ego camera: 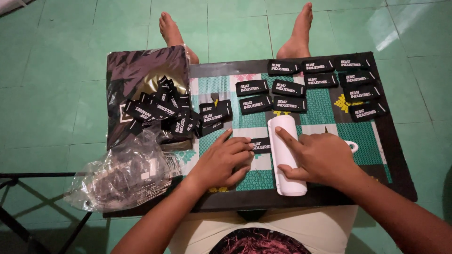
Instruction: The person sits on the floor and folds small black rectangular tags on a low table. They use a white handheld roller to press the folded tags flat and then arrange them in rows on the table.
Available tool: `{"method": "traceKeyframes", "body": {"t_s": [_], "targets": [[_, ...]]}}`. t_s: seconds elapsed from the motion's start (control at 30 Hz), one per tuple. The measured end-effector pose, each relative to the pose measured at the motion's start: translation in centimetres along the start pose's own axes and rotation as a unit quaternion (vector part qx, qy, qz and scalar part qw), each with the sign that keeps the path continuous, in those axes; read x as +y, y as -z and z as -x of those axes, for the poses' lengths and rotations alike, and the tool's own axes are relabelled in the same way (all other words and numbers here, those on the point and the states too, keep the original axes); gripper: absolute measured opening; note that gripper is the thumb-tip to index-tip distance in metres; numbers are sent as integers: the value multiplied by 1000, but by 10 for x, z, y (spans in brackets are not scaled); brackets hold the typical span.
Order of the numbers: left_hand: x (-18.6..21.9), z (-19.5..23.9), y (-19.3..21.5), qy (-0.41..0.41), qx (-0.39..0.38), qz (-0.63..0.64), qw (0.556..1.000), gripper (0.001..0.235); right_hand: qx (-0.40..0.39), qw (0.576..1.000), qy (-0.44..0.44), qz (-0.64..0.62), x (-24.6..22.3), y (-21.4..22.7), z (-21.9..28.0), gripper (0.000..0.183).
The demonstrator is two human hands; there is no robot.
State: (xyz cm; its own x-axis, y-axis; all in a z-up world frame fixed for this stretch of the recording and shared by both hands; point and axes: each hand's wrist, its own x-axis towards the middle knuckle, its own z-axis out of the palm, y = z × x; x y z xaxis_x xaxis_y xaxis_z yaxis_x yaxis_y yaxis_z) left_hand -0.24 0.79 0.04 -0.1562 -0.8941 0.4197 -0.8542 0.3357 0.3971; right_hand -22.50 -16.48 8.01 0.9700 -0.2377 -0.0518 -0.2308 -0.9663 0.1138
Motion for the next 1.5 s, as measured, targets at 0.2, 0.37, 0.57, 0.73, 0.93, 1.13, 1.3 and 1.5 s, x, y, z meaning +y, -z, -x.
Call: {"method": "traceKeyframes", "body": {"t_s": [0.2, 0.37, 0.57, 0.73, 0.93, 1.13, 1.3, 1.5], "targets": [[2, -1, 3, -2, -2, 0, 1000, 22, 37, 999, -4, 14, 10, 8, 11, 85], [7, -6, 18, -3, -28, 23, 999, 19, 15, 998, -39, 55, 35, -23, 36, 88], [7, -7, 22, -10, -46, 34, 998, 23, -2, 995, -86, 55, 47, -43, 48, 94], [1, 0, 5, -7, 9, 9, 1000, 25, 121, 990, -52, -57, 15, -7, 20, 86], [2, 1, 6, 1, 23, 24, 999, 23, 97, 991, 0, -95, -17, 3, -11, 83], [0, 3, 2, 15, 24, 35, 999, 23, 76, 996, 30, -44, -25, 0, -18, 86], [-2, 3, -2, 22, 18, 26, 999, 23, 52, 998, 31, 0, -24, -1, -17, 87], [-2, 4, -1, 25, 17, 24, 999, 22, 25, 999, 28, 12, -24, 2, -18, 87]]}}
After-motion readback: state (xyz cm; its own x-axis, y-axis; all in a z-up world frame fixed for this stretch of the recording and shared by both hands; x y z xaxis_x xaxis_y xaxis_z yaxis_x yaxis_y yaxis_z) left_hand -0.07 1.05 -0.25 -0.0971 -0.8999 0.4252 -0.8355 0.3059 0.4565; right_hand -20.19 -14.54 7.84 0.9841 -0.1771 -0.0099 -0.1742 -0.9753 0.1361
